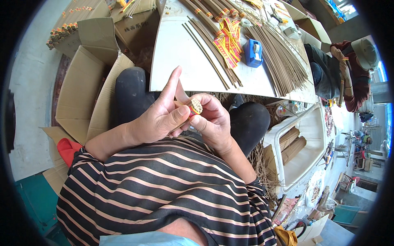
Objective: The person gathers thin wooden sticks into bundles, aligns them, and wraps a small red and yellow paper label around the middle to secure them. Finished bundles are placed on the table.
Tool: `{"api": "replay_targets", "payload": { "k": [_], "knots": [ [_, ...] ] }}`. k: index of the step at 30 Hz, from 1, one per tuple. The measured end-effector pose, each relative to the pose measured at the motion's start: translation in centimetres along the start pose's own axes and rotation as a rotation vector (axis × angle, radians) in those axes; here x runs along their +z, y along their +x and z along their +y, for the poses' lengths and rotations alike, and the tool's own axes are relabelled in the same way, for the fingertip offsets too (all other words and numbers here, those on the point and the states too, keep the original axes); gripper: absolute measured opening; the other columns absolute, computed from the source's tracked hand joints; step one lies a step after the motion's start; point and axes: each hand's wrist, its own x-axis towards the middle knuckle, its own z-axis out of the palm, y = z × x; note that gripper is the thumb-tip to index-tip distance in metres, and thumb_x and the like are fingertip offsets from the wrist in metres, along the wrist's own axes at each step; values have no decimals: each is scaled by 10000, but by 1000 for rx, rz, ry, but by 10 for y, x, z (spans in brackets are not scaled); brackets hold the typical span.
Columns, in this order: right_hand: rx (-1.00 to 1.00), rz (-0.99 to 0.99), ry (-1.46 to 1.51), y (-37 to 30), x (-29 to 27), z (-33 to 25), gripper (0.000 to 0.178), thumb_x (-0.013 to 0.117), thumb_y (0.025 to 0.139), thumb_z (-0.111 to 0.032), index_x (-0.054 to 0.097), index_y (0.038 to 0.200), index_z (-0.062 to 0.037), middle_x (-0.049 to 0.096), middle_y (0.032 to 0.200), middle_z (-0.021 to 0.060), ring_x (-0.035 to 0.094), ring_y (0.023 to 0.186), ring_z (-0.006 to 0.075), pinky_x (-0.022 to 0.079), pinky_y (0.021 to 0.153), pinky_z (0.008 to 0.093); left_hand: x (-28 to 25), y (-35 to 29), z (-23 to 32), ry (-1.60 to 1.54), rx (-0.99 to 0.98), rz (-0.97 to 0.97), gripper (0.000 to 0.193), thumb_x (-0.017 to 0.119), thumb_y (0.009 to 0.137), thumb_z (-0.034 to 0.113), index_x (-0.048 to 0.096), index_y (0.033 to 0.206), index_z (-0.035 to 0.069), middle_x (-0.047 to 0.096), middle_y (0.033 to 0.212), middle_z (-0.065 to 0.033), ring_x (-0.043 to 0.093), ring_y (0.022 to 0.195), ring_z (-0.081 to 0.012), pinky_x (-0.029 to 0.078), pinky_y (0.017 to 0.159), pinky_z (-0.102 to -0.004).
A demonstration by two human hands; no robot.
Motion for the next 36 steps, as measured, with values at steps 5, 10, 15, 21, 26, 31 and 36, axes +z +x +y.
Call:
{"api": "replay_targets", "payload": {
  "k": [5, 10, 15, 21, 26, 31, 36],
  "knots": [
    [-48, -43, -195, 0, -7, -9, 328, 681, 788, -76, 519, 1052, 30, 550, 951, 87, 566, 848, 147, 486, 754, 266, 3, 0, 0, -69, -26, -15, 889, 490, 931, 300, -259, 1377, 122, 502, 844, -72, 450, 618, -67, 412, 509, -184],
    [-89, -254, -565, 8, -21, -32, 239, 699, 734, -109, 599, 909, 19, 554, 837, 61, 523, 757, 136, 401, 675, 245, 6, -2, 0, -76, -94, -57, 878, 503, 929, 280, -218, 1387, 78, 520, 755, -58, 473, 611, -69, 412, 508, -188],
    [-16, -265, -717, 9, -22, -43, 317, 728, 723, -216, 611, 936, -13, 553, 818, 44, 513, 748, 134, 398, 679, 242, 7, -1, 5, -92, -177, -75, 830, 504, 928, 279, -124, 1405, 20, 521, 770, -68, 476, 601, -73, 415, 520, -187],
    [-210, -95, -928, 11, -22, -39, 661, 801, 629, -383, 561, 1137, -36, 506, 973, 80, 479, 921, 189, 400, 826, 310, 2, 2, 4, -117, -152, -31, 825, 503, 921, 332, -82, 1413, 22, 525, 828, -89, 484, 598, -73, 416, 514, -173],
    [-179, -95, -1122, 8, -20, -41, 400, 810, 608, -346, 629, 838, -73, 503, 943, 69, 471, 915, 216, 391, 815, 322, -2, 2, 7, -154, -154, -19, 827, 526, 910, 326, -55, 1419, 32, 531, 797, -98, 498, 597, -80, 425, 517, -172],
    [-174, -123, -979, 7, -21, -40, 290, 789, 658, -220, 554, 703, -55, 512, 854, 42, 484, 842, 181, 396, 754, 296, 1, 6, 0, -137, -103, 32, 874, 541, 900, 350, -68, 1401, -27, 513, 744, -61, 473, 583, -49, 418, 490, -160],
    [-143, -145, -927, 7, -22, -41, 290, 780, 676, -191, 528, 683, -49, 512, 849, 35, 485, 833, 164, 405, 715, 276, 0, 6, 1, -137, -126, 27, 880, 555, 895, 335, -69, 1404, -21, 504, 761, -58, 468, 598, -49, 417, 490, -161]
  ]
}}
